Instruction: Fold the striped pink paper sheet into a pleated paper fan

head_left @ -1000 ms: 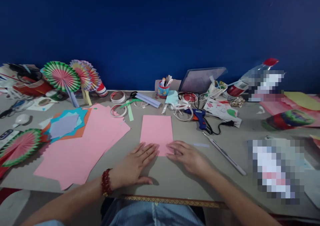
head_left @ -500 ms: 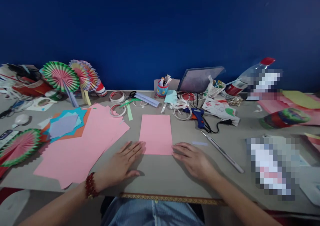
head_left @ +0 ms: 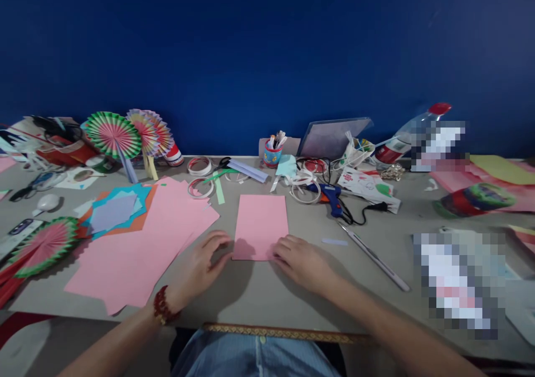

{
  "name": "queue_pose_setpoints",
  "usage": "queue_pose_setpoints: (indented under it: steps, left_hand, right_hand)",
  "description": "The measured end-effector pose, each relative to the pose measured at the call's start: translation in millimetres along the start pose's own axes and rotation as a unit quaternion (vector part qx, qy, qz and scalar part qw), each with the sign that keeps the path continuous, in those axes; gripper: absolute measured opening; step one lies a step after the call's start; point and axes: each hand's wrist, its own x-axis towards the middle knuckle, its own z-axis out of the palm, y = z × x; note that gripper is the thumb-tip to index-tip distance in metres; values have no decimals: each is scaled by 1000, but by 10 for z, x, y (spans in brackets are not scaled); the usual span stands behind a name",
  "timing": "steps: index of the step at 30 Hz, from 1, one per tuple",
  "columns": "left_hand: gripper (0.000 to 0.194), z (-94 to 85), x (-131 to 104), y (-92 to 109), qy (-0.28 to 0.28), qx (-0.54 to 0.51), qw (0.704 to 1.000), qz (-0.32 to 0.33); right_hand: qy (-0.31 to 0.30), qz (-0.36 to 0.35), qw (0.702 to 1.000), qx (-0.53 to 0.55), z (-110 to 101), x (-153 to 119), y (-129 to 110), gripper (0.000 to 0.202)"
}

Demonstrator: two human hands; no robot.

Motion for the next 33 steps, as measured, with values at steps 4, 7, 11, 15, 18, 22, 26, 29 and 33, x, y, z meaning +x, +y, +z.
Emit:
queue_pose_setpoints:
  steps: [4,7,11,15,18,22,26,29,33]
  left_hand:
    - [55,114,-193,201,-133,-252,942,-174]
    - [60,244,-231,393,-195,-413,869,-192]
    - [58,377,-70,547,-124,-406,882,-202]
    - [45,307,76,499,-23,-219,970,-105]
    - [24,3,160,405,131,7,990,58]
    - [14,-378,332,439,265,201,919,209]
    - [13,-215,468,601,36,279,921,270]
    - [8,116,495,600,-92,315,905,270]
    - [3,392,472,464,-125,314,900,275]
  right_hand:
    - [6,64,981,183,-119,11,-45,11]
    - [44,83,952,292,-125,1,-128,10]
    - [71,74,932,349,-61,18,-289,5]
    - [96,35,933,344,-103,4,-324,8]
    - [172,38,930,324,-246,-67,-205,13]
    - [311,76,920,226,-400,-201,-51,18]
    - [335,-36,939,71,-338,-272,-93,41]
    - [249,-106,962,-28,-186,-253,-150,45]
    - [162,-57,984,-53,-1,-201,-108,24]
